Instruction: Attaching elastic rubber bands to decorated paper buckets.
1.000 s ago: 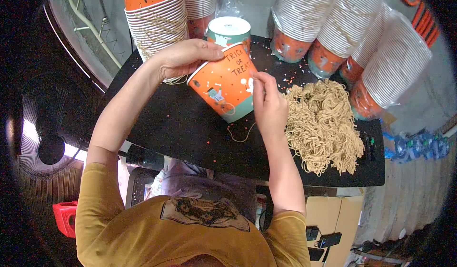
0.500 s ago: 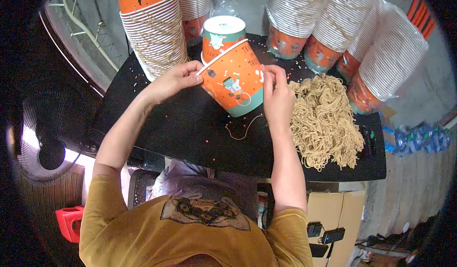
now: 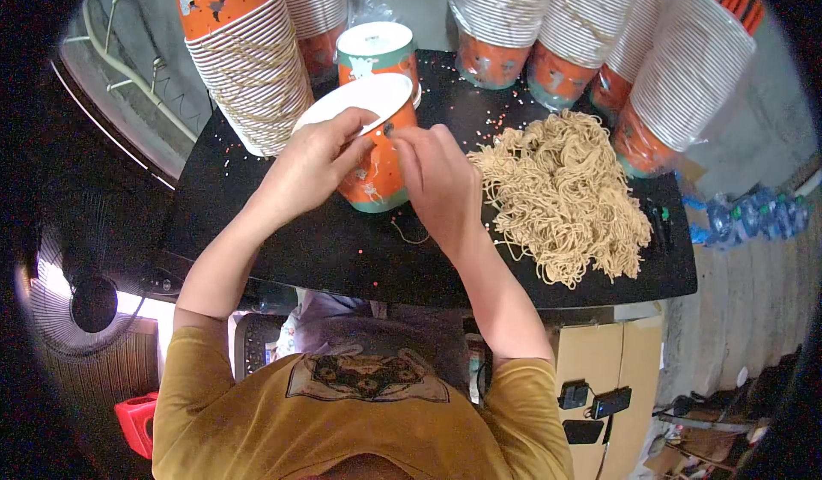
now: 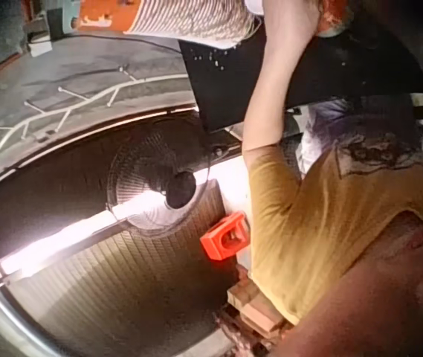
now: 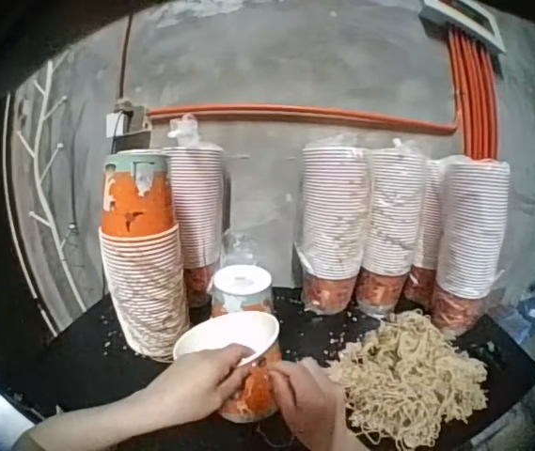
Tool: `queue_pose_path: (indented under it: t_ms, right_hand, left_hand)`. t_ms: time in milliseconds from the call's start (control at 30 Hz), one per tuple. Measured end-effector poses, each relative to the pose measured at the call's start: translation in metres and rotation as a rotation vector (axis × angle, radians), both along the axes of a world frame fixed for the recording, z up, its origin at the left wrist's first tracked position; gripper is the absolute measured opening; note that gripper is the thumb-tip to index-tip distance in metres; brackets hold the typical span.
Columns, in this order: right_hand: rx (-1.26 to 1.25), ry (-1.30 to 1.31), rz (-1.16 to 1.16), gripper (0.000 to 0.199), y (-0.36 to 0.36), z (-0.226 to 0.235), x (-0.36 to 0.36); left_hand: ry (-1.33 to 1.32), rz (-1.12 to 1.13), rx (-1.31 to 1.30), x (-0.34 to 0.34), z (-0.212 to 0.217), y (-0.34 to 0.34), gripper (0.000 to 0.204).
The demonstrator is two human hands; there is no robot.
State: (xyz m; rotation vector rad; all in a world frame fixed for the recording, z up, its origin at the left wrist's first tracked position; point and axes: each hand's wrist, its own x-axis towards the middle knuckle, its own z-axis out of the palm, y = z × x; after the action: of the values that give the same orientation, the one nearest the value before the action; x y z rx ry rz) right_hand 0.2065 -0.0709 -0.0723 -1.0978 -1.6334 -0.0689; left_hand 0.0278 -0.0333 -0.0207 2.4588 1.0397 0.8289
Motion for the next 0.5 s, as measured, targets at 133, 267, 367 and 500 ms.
queue_pose_path:
  t_ms: [133, 267, 367, 500]
  right_hand:
    - [-0.042, -0.014, 0.002, 0.007, 0.005, -0.007, 0.006]
    - [-0.046, -0.019, 0.02, 0.008, 0.007, -0.011, 0.01]
    - [-0.099, 0.061, 0.087, 0.01, 0.009, -0.013, 0.008]
    - [-0.308, 0.226, 0.22, 0.012, 0.007, -0.013, 0.011]
  left_hand:
    - [0.007, -0.001, -0.01, 0.002, -0.007, 0.006, 0.02]
    - [0.03, 0.017, -0.081, 0.006, -0.006, 0.008, 0.021]
    - [0.02, 0.025, -0.206, 0.01, -0.001, 0.005, 0.022]
    - [0.024, 0.012, -0.169, 0.012, -0.004, 0.005, 0.026]
